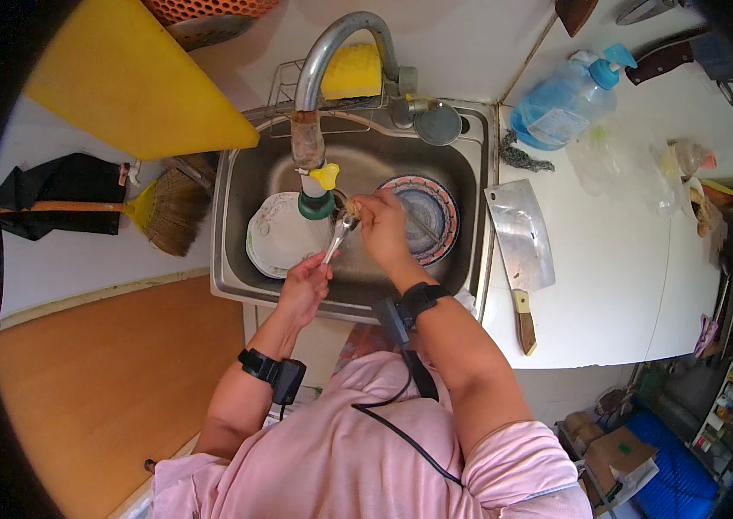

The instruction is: Wash dishes, chopsticks, and a bowl in a kitchen sink.

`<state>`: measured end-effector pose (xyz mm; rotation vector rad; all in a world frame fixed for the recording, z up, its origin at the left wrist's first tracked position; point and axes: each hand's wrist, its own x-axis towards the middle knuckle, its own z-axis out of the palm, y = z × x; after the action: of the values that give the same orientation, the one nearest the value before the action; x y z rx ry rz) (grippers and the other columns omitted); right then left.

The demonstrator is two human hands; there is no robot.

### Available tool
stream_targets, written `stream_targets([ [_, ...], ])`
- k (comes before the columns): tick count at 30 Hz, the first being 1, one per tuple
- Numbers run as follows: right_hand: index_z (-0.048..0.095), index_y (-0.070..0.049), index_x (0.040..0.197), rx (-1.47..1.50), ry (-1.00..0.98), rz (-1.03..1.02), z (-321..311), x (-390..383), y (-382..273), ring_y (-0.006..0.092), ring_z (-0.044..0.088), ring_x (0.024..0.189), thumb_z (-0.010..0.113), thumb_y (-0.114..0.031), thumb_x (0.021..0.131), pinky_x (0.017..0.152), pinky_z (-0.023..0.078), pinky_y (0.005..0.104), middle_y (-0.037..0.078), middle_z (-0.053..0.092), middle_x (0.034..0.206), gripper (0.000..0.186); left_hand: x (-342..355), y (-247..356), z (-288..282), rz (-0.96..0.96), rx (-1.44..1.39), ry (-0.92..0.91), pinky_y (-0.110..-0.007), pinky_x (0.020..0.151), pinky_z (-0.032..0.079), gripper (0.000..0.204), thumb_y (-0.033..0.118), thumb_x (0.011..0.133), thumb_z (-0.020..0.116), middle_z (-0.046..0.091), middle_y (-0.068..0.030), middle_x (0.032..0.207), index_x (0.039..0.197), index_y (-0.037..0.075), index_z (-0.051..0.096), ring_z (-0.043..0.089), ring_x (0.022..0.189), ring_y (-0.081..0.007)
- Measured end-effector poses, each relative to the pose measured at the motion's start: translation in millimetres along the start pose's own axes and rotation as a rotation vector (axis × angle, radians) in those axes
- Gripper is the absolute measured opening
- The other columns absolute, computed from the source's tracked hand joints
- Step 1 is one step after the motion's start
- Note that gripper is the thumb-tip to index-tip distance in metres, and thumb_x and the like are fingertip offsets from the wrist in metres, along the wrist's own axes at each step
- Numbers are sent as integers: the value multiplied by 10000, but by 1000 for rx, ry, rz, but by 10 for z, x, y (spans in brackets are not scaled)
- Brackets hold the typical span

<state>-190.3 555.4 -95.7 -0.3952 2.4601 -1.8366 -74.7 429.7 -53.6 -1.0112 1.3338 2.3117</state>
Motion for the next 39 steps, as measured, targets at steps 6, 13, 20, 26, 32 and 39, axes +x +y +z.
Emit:
stream_targets([
  [6, 625, -46, 826, -59, -64, -356, 11, -163, -67, 253, 531, 692, 541, -33, 743, 611, 442, 317, 112, 523, 741, 119, 47, -35, -24, 139, 340, 149, -161, 456, 298, 249, 59, 840, 451, 480, 21, 675, 1071, 38, 541, 360, 531, -27],
  [13, 618, -52, 796, 99, -49, 92, -20, 44, -99, 281, 512, 772, 547, 19, 674, 676, 434, 338, 116, 501, 808, 159, 93, -3, -179, 419, 750, 190, -216, 636, 400, 246, 26, 822, 464, 543, -13, 707, 1043, 47, 569, 474, 634, -89],
  [20, 622, -44, 799, 121, -72, -15, 55, 35, -117, 238, 535, 687, 527, -33, 752, 640, 437, 300, 80, 531, 746, 107, 134, 1, -310, 514, 759, 125, -212, 646, 398, 257, 4, 823, 454, 539, -14, 709, 1052, 43, 563, 476, 639, -91],
  [26, 610, -29, 858, 884, -15, 873, 194, 83, 211, 91, 501, 677, 536, -117, 805, 593, 411, 227, 9, 565, 743, 126, 39, 29, -290, 400, 601, 87, -185, 585, 384, 250, 9, 828, 460, 521, 3, 736, 1058, 25, 556, 440, 598, -70],
  [32, 607, -40, 878, 668, 118, 694, 109, 56, -31, 144, 531, 694, 561, -96, 774, 591, 433, 253, 43, 566, 771, 128, 3, 43, -228, 187, 208, 111, -152, 430, 256, 291, 46, 852, 436, 477, 18, 736, 1138, 47, 488, 294, 493, -23],
  [39, 609, -47, 872, 189, -23, -42, 150, -70, -67, 282, 527, 756, 553, 22, 676, 658, 442, 325, 123, 533, 840, 216, 28, 73, -76, 30, -40, -18, -158, 420, 250, 243, 56, 851, 435, 460, 16, 722, 1087, 33, 488, 297, 474, -22],
])
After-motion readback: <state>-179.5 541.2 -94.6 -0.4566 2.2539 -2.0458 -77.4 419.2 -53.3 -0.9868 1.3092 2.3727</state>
